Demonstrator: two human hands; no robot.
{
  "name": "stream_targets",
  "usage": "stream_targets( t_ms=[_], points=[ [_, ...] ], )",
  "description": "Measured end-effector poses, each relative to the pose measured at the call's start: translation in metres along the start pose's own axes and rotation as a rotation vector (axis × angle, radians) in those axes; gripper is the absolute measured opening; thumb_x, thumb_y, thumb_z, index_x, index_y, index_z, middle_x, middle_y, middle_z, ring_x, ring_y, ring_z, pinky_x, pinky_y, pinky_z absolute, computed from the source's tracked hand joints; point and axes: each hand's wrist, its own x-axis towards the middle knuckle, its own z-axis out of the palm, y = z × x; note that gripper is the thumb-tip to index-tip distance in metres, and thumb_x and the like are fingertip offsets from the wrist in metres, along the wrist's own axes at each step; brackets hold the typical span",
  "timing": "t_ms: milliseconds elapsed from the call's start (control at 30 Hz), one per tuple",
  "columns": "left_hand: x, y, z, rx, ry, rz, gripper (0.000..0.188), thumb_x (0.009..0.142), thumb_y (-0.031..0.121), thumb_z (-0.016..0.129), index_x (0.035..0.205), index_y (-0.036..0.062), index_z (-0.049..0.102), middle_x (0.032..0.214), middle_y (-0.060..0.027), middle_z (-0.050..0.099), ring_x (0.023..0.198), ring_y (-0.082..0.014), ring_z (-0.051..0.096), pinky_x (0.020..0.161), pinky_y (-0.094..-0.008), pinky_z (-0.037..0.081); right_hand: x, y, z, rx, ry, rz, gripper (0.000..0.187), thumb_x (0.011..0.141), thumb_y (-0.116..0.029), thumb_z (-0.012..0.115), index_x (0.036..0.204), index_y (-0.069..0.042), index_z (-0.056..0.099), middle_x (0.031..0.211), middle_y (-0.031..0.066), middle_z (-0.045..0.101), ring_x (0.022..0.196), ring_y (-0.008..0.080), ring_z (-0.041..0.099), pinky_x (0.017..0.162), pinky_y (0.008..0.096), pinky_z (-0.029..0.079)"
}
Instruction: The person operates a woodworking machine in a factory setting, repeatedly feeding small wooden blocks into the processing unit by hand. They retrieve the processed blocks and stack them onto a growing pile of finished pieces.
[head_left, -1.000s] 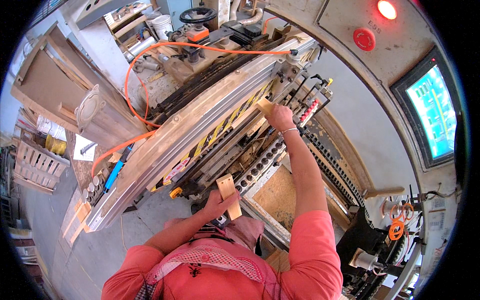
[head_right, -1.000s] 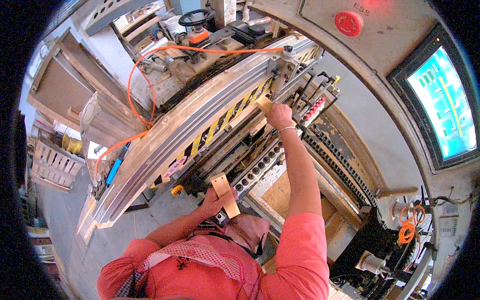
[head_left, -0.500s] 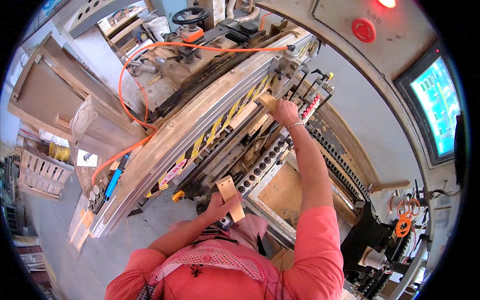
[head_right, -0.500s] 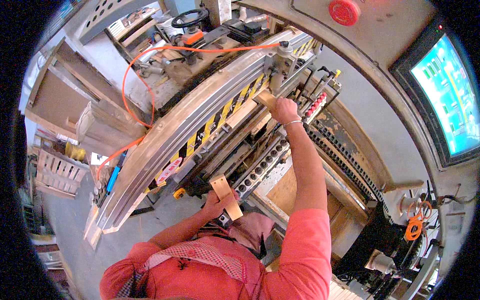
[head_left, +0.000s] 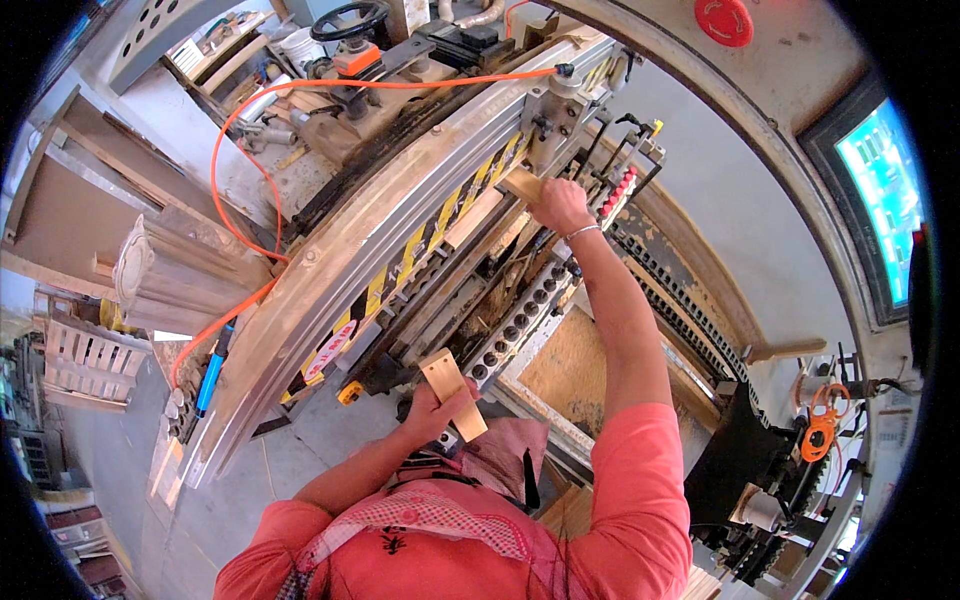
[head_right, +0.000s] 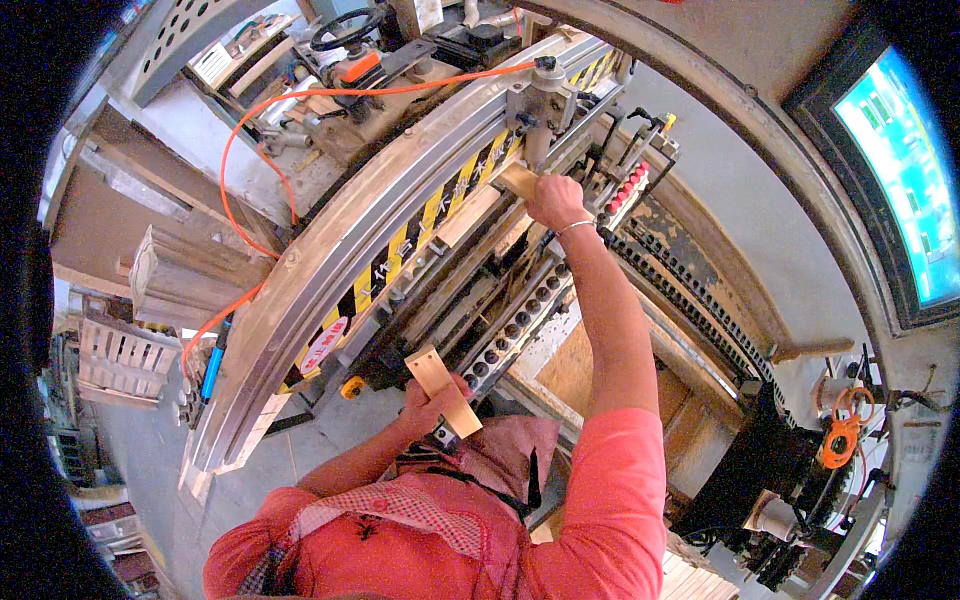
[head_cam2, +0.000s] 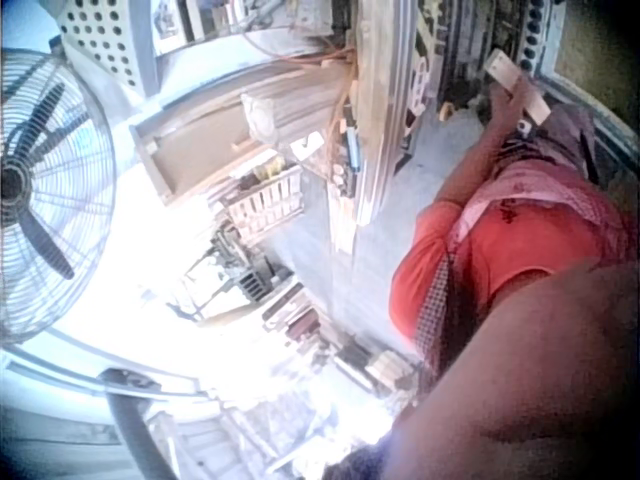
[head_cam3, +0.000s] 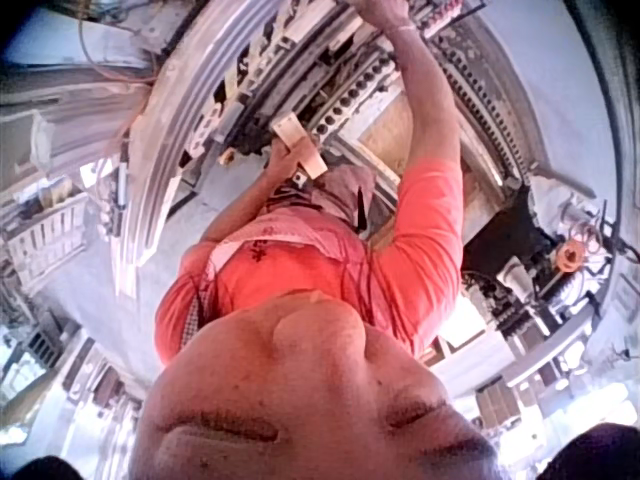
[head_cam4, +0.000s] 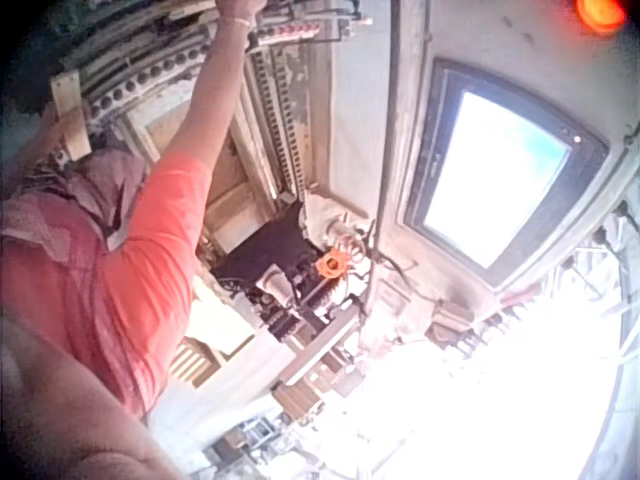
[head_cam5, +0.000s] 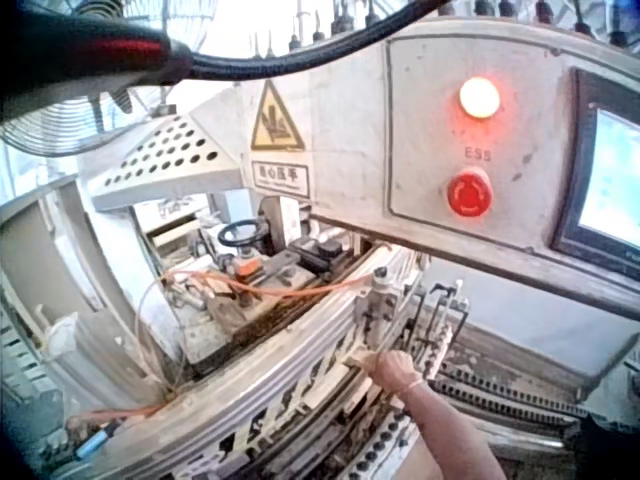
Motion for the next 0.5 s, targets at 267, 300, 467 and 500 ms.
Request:
stream_targets(
  t_ms=[267,300,467,500],
  points=[
    [0.0009,-0.0021,-0.0012,0.041,-0.018,0.033,0.021,0.088,0.02,0.052,0.094,0.0001,0.056,0.088,-0.0064,0.06,0.08,-0.0144,0.058,0.071,-0.03,0.048,0.0015,-0.0026,-0.0033,-0.024,-0.039,0.04,0.029,0.071,-0.031,0.061,0.08,-0.004,0.066,0.085,0.0163,0.065,0.081,0.0308,0.063,0.07,0.0385,0.051],
    [0.0008,-0.0012,-0.0012,0.04,-0.023,0.034,0.021,0.088,0.02,0.052,0.094,0.0002,0.056,0.088,-0.0062,0.06,0.08,-0.0143,0.058,0.071,-0.0299,0.048,0.0013,-0.0036,-0.0027,-0.027,-0.036,0.04,0.03,0.071,-0.031,0.06,0.08,-0.004,0.066,0.085,0.0164,0.065,0.081,0.0309,0.063,0.07,0.0386,0.051],
    [-0.0008,-0.0028,-0.0037,0.096,-0.035,0.031,0.021,0.088,0.021,0.052,0.094,0.0013,0.056,0.088,-0.0053,0.059,0.081,-0.0137,0.057,0.071,-0.0293,0.048,0.0023,-0.0014,0.0001,-0.003,-0.015,0.036,0.039,0.068,-0.036,0.064,0.084,0.0,0.065,0.085,0.0188,0.064,0.082,0.0332,0.062,0.073,0.0398,0.051],
    [-0.0003,-0.0035,-0.0037,0.09,-0.045,0.039,0.02,0.088,0.021,0.052,0.094,0.0015,0.056,0.088,-0.0051,0.059,0.081,-0.0136,0.057,0.071,-0.0293,0.048,0.0022,-0.0007,0.0009,-0.004,-0.01,0.033,0.039,0.068,-0.036,0.064,0.084,0.0,0.065,0.086,0.0188,0.064,0.083,0.0334,0.062,0.073,0.04,0.051]
  ],
)
